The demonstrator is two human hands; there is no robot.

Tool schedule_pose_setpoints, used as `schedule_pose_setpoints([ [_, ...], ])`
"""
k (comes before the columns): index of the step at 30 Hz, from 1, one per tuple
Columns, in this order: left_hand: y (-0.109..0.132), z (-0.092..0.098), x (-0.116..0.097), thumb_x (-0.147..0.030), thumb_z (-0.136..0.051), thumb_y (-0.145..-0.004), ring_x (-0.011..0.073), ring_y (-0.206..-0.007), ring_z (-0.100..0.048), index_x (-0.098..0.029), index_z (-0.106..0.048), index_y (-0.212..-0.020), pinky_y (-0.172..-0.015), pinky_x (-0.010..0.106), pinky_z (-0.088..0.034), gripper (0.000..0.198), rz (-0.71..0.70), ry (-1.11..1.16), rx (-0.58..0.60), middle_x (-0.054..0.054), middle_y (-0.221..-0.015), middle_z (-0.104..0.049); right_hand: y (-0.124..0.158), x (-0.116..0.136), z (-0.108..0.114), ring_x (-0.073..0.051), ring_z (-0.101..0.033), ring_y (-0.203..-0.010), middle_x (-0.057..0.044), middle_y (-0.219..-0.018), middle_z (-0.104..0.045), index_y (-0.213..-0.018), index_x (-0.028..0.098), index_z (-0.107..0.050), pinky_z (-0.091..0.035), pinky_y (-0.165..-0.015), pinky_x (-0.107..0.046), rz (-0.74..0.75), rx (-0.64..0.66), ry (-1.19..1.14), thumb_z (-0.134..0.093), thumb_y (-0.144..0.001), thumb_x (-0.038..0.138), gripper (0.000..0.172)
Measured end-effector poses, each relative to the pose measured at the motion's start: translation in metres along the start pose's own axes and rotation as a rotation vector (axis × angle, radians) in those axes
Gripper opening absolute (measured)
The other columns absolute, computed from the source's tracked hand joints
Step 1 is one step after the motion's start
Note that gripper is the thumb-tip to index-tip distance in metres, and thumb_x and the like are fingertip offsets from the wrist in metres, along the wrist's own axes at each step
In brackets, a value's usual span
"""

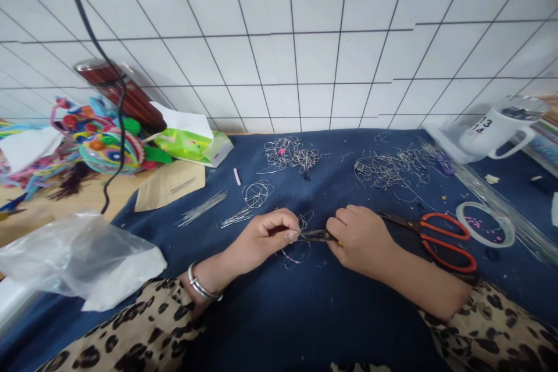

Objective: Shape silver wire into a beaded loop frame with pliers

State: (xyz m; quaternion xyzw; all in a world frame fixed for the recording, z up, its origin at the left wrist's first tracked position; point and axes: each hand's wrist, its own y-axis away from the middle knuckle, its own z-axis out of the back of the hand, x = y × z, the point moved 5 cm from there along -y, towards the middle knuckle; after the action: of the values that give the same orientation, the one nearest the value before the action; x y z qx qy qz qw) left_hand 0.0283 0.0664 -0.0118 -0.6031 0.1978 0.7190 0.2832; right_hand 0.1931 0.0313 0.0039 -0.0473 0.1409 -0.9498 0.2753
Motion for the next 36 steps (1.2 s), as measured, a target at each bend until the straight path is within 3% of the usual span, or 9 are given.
schedule_pose_setpoints([
  [10, 0.001, -0.001, 0.002, -0.024, -0.054, -0.084, 0.0110, -0.069, -0.046, -0.012, -0.057, -0.080, -0.062, 0.024, -0.038, 0.013, 0.000, 0.008, 0.006, 0.003, -0.079, -0.050, 0.000, 0.001, 0.005, -0.016, -0.038, -0.064, -0.002, -0.065, -0.048, -0.066, 0.018, -0.052, -0.020, -0.058, -0.030, 0.010, -0.028, 0.042, -0.049, -0.077, 0.025, 0.013],
  [22, 0.003, -0.005, 0.009, -0.025, -0.055, -0.084, 0.0116, -0.069, -0.052, -0.012, -0.056, -0.083, -0.065, 0.025, -0.040, 0.013, 0.129, 0.141, 0.046, 0.003, -0.074, -0.059, 0.001, 0.005, 0.012, -0.016, -0.036, -0.064, -0.003, -0.063, -0.048, -0.065, 0.018, -0.052, -0.018, -0.057, -0.031, 0.014, -0.045, 0.098, -0.047, -0.079, 0.021, 0.015],
  [36, 0.003, -0.007, 0.012, -0.022, -0.059, -0.081, 0.0119, -0.068, -0.058, -0.013, -0.054, -0.083, -0.062, 0.024, -0.042, 0.011, 0.108, 0.231, 0.025, 0.003, -0.074, -0.063, 0.002, 0.007, 0.013, -0.017, -0.034, -0.063, -0.003, -0.063, -0.047, -0.065, 0.019, -0.050, -0.017, -0.057, -0.032, 0.024, -0.036, 0.116, -0.047, -0.078, 0.018, 0.013],
])
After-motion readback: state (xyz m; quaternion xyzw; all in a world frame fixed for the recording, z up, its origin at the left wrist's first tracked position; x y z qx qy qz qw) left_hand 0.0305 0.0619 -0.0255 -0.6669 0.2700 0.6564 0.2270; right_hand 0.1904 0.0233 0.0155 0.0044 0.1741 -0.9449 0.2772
